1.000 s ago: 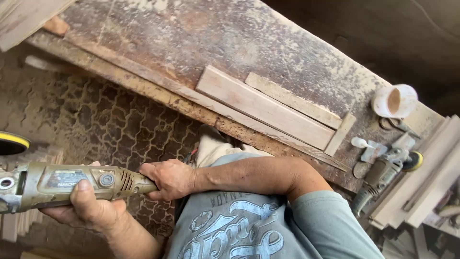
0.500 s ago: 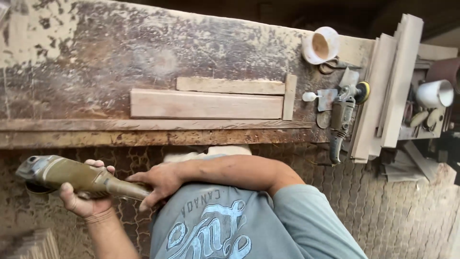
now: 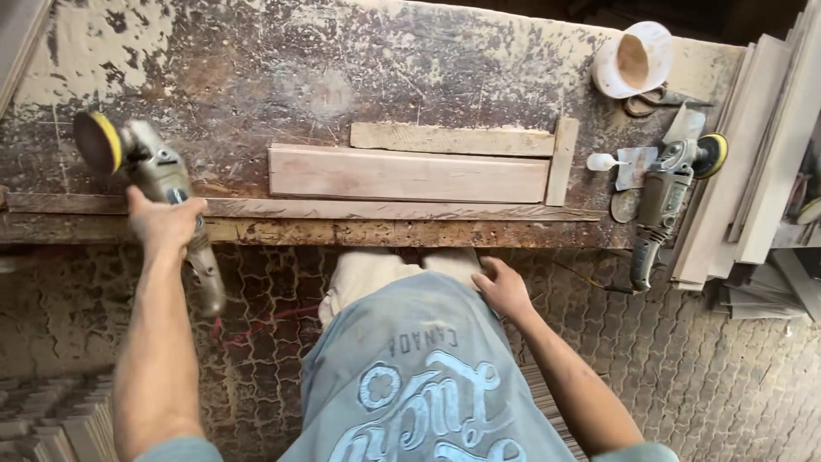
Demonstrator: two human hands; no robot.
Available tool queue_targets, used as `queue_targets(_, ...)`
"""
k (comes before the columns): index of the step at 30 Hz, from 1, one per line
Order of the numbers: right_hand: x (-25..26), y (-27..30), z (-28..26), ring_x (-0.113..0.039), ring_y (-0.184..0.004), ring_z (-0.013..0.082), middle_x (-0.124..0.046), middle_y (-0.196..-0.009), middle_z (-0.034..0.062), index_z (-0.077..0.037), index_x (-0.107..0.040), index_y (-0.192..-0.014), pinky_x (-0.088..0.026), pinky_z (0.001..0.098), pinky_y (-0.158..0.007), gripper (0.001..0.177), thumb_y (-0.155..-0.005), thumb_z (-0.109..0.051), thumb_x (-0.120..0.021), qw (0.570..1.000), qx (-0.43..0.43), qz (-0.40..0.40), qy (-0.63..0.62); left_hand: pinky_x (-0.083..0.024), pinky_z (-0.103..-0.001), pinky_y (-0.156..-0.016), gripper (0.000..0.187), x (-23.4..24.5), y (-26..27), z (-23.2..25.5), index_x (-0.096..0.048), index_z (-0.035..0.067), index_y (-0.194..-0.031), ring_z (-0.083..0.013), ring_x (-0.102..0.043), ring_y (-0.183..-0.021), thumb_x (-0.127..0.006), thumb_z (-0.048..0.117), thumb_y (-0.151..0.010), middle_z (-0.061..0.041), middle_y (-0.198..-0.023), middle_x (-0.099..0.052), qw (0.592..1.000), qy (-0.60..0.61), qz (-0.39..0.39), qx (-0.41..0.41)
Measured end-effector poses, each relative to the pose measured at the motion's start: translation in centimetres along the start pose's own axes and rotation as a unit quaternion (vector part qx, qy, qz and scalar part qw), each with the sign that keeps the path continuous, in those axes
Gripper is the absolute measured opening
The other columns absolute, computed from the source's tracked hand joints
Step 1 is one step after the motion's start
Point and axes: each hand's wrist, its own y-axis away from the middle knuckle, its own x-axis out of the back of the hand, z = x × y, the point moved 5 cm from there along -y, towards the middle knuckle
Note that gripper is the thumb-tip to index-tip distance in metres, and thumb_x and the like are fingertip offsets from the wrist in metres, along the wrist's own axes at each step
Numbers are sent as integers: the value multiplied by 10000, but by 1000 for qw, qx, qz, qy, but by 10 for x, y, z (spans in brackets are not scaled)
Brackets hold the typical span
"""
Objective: Sanding wooden planks using an angle grinder and applying glue to bond pieces.
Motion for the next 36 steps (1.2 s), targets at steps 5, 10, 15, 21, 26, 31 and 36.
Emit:
queue_targets(5, -23, 16, 17, -742, -997, 193, -769, -1175, 56, -107, -637, -1364, -587, 302, -888, 500, -910, -315, -668, 997, -59, 18, -37, -423, -552, -890, 691, -25, -65, -27, -398, -24, -1385, -435, -455, -1144, -792, 114, -834, -312, -1309, -400, 972, -180, 105, -109)
queue_targets(10, 14, 4, 22, -733, -915, 205, -778, -1051, 84, -81, -682, -1290, -566, 289, -837, 477, -856, -275, -719, 985, -38, 82, -144, -59, -727, -1113, 840, -35, -60, -27, -212, -98, -1581, -665, -136, -1409, -736, 286, -1049, -461, -1568, -186, 964, -248, 49, -82)
queue_targets(15, 100, -49, 39, -695, -1025, 257, -719, -1153, 143, -16, -594, -1369, -582, 354, -899, 543, -898, -278, -662, 965, 6, 213, -152, -182, -768, -1119, 717, -58, 27, 16, -325, -41, -1600, -607, -143, -1377, -804, 3, -1068, -375, -1538, -141, 960, -223, 122, -117)
queue_targets(21, 195, -146, 99, -713, -973, 259, -475, -1375, 211, -42, -335, -1548, -637, 383, -837, 767, -920, -233, -731, 905, -29, 345, -247, -106, -594, -1291, 416, -207, 169, -41, -632, -94, -1082, -439, -151, -1599, -681, 303, -964, -305, -1710, -222, 933, -136, 152, -296)
queue_targets(26, 206, -216, 139, -721, -975, 382, -663, -1132, 205, -152, -636, -1383, -579, 485, -908, 632, -810, -263, -877, 886, 120, 418, -161, -597, -393, -757, 486, -289, 242, -55, -704, 36, -1161, -397, -707, -947, -905, 178, -741, -231, -1085, -714, 964, 33, 58, -256)
queue_targets(31, 213, -168, 75, -759, -906, 170, -781, -921, 56, -170, -779, -1120, -591, 338, -811, 371, -830, -368, -901, 917, 130, 243, -288, -614, -370, -818, 522, -295, 288, 61, -745, 167, -1222, -318, -735, -981, -913, 287, -742, -125, -1057, -775, 975, 39, -15, -220)
queue_targets(36, 213, -49, -23, -756, -824, 401, -749, -821, 239, -29, -770, -1010, -590, 495, -731, 516, -711, -431, -896, 923, 371, 99, 6, -535, -511, -977, 618, -325, 336, 180, -742, 109, -1172, -422, -667, -1143, -808, 593, -793, -186, -1222, -717, 889, 24, -170, -424)
